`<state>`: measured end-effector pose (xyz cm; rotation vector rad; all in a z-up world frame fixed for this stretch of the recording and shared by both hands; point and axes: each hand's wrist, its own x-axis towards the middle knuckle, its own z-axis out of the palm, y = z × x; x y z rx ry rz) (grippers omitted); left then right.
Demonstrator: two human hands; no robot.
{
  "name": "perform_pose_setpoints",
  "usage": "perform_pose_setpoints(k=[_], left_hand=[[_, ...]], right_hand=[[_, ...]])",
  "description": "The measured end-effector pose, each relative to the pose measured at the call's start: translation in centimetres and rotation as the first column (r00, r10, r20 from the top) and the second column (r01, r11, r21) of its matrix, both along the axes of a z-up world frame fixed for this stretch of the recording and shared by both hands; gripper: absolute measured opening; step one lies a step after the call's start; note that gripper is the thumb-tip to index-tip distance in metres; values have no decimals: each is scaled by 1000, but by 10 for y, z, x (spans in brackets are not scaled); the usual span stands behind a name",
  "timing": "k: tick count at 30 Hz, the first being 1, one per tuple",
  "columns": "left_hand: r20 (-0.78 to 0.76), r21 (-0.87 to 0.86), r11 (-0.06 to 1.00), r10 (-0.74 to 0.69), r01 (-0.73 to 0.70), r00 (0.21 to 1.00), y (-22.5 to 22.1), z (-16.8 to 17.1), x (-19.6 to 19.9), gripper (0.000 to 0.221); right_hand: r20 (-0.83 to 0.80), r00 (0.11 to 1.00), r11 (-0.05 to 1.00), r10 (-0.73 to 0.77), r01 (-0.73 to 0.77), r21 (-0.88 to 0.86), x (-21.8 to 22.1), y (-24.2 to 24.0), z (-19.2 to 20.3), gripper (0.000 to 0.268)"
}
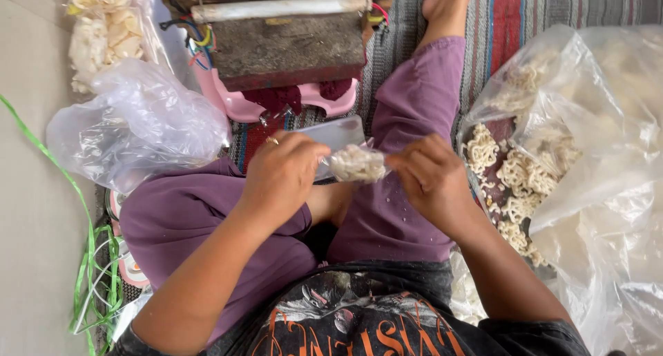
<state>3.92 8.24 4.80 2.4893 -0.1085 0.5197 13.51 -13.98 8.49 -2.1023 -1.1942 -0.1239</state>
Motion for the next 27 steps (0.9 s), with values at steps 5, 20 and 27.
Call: perform_pose_setpoints(k=[5, 20, 27], left_hand=[[32, -551, 832, 93, -60, 995, 29, 8, 51, 12], [-315, -946, -215, 432, -242, 845, 55, -35, 117, 15], [-335, -938, -225, 411, -262, 848, 55, -28, 115, 15]], right_hand=[[-624, 769, 827, 136, 259, 499, 47, 76, -10, 4], [-933, 315, 485, 175, 797, 361, 95, 162, -77, 11], [-918, 314, 468, 243, 791, 395, 96, 159, -80, 11]])
